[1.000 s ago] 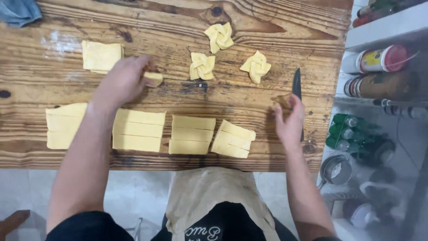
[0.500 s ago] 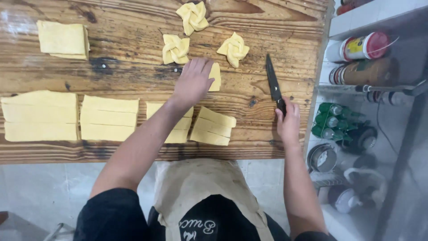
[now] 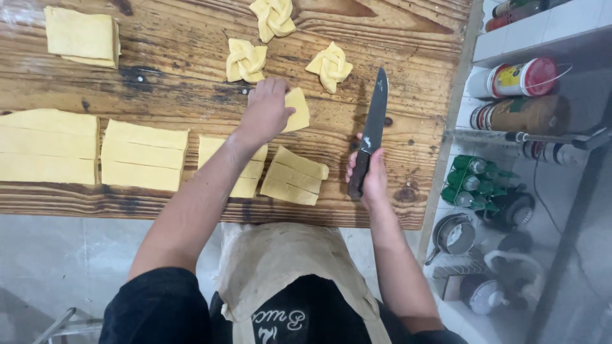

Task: Shaping pre-cut dough squares into decorative patterns and placing them on a baking sheet

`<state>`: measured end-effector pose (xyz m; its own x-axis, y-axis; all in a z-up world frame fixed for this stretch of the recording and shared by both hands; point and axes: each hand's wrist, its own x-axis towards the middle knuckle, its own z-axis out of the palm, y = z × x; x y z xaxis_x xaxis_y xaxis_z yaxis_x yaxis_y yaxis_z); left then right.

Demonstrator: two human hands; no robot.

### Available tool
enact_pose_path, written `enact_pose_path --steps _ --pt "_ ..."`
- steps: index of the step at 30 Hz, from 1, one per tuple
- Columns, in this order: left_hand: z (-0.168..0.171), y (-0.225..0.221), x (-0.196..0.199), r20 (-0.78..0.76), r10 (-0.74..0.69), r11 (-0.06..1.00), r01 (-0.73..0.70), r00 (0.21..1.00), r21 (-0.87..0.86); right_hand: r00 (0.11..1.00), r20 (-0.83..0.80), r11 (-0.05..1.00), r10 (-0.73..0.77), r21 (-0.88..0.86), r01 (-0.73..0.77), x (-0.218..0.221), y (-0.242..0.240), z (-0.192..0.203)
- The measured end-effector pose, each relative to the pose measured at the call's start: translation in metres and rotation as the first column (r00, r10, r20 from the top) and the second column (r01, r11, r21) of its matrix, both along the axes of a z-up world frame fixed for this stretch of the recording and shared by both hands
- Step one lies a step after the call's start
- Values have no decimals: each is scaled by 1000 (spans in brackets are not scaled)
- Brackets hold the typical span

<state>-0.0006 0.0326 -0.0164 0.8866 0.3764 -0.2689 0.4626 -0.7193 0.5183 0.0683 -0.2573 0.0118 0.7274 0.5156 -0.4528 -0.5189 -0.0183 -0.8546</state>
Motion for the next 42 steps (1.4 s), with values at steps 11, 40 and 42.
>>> enact_pose_path --steps 11,40,42 --pt "-1 -2 -17 118 82 992 -92 990 81 921 244 931 303 -282 -231 10 7 7" --pt "7 -21 -24 148 183 973 -201 972 117 141 -124 -69 982 -937 -342 -3 98 106" --pt "15 -17 -19 79 246 968 -249 966 41 117 -187 -139 975 -931 -337 0 100 115"
